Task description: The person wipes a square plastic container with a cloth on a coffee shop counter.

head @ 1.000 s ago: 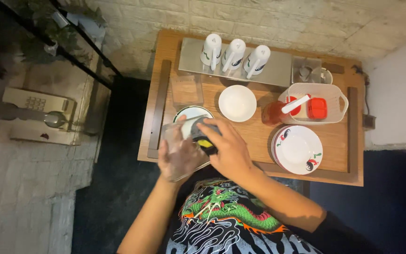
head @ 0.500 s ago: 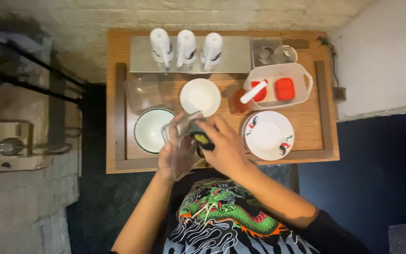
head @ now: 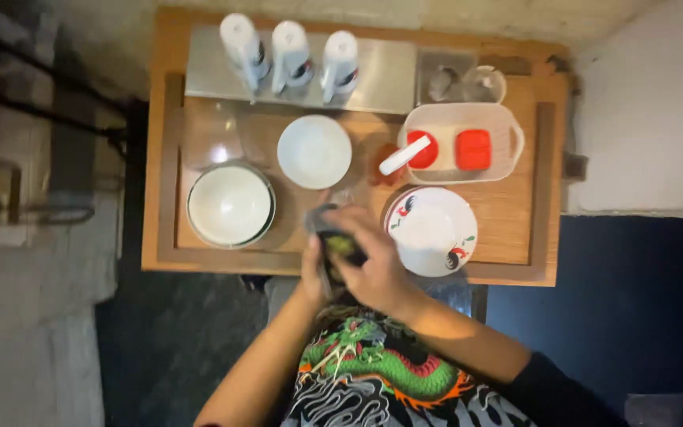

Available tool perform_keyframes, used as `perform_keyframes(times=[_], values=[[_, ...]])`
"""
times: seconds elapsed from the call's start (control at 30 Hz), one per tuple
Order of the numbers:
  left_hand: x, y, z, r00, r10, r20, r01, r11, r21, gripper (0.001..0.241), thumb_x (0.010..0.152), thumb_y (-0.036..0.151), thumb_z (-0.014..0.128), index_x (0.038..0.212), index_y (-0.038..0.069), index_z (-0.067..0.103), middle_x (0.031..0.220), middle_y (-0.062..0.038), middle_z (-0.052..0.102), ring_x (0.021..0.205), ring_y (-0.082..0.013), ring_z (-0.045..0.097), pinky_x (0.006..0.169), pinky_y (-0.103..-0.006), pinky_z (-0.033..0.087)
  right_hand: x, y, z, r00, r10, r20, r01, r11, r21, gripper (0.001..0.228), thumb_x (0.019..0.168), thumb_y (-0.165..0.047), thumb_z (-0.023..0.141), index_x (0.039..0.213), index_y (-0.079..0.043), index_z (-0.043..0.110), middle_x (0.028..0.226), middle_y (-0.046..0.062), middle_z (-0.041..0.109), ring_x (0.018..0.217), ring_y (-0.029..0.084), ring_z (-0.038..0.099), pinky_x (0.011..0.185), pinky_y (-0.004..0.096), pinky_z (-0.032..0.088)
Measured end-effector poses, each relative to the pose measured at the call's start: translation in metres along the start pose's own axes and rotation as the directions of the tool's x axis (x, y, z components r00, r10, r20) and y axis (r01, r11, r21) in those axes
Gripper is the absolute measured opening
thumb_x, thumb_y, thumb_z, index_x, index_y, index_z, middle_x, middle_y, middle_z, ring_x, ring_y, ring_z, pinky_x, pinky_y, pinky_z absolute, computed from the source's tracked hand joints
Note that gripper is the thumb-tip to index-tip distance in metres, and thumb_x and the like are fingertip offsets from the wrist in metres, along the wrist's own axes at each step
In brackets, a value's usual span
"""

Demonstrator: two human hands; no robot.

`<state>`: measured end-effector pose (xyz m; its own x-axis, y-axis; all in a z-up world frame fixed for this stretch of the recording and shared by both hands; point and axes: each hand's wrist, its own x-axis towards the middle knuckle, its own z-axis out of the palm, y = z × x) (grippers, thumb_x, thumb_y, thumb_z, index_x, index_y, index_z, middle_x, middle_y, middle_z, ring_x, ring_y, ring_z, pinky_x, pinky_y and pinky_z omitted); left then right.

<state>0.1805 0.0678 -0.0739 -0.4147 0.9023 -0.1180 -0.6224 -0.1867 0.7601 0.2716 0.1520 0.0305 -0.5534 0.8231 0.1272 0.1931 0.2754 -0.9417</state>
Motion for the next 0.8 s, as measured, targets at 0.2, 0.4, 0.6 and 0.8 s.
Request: perform_keyframes(times=[0.2,0.4,0.6,0.8], values=[[0.012,0.081,0.009,0.996,-0.086,0.004,0.083,0.95,-0.3,0.098,0.087,0.074,0.052,0.163,0.024,0.014,0.153,-0.021,0.042,0.125,-0.036,0.052,0.103,-0.0524,0.047,0.002,-0.011,-0.011,0.798,-0.374,0.473,0.343,0.927,0.155,0.051,0.076,-0.016,0.083,0.124,-0.008,0.067,0.127,0.01,0.065,0.121,0.032,0.062,0.105,0.042,0.048],[-0.007,0.061,-0.002,0.978,-0.168,0.123,0.198,0.933,-0.301,0.093,0.092,0.07,0.05,0.168,0.024,0.021,0.154,-0.022,0.044,0.131,-0.037,0.051,0.107,-0.0503,0.044,0.002,0.018,-0.001,0.762,-0.498,0.414,0.452,0.867,0.211,0.058,0.071,-0.009,0.075,0.129,-0.01,0.068,0.137,0.009,0.064,0.115,0.032,0.06,0.105,0.045,0.05],[-0.016,0.062,-0.004,0.968,-0.249,-0.024,0.234,0.937,-0.259,0.097,0.091,0.074,0.049,0.165,0.014,0.031,0.156,-0.018,0.04,0.141,-0.0336,0.046,0.115,-0.051,0.04,0.009,-0.013,0.011,0.896,-0.407,0.178,0.416,0.909,-0.016,0.058,0.073,-0.004,0.074,0.131,-0.011,0.067,0.139,0.004,0.064,0.117,0.031,0.063,0.105,0.041,0.051],[0.004,0.11,-0.011,0.968,-0.197,0.157,0.247,0.862,-0.443,0.09,0.092,0.076,0.045,0.167,0.031,0.025,0.164,-0.02,0.037,0.138,-0.0378,0.045,0.113,-0.052,0.04,-0.005,-0.02,0.025,0.726,-0.403,0.557,0.295,0.914,0.277,0.071,0.054,0.0,0.059,0.123,-0.011,0.072,0.134,0.002,0.067,0.104,0.033,0.058,0.098,0.04,0.053]])
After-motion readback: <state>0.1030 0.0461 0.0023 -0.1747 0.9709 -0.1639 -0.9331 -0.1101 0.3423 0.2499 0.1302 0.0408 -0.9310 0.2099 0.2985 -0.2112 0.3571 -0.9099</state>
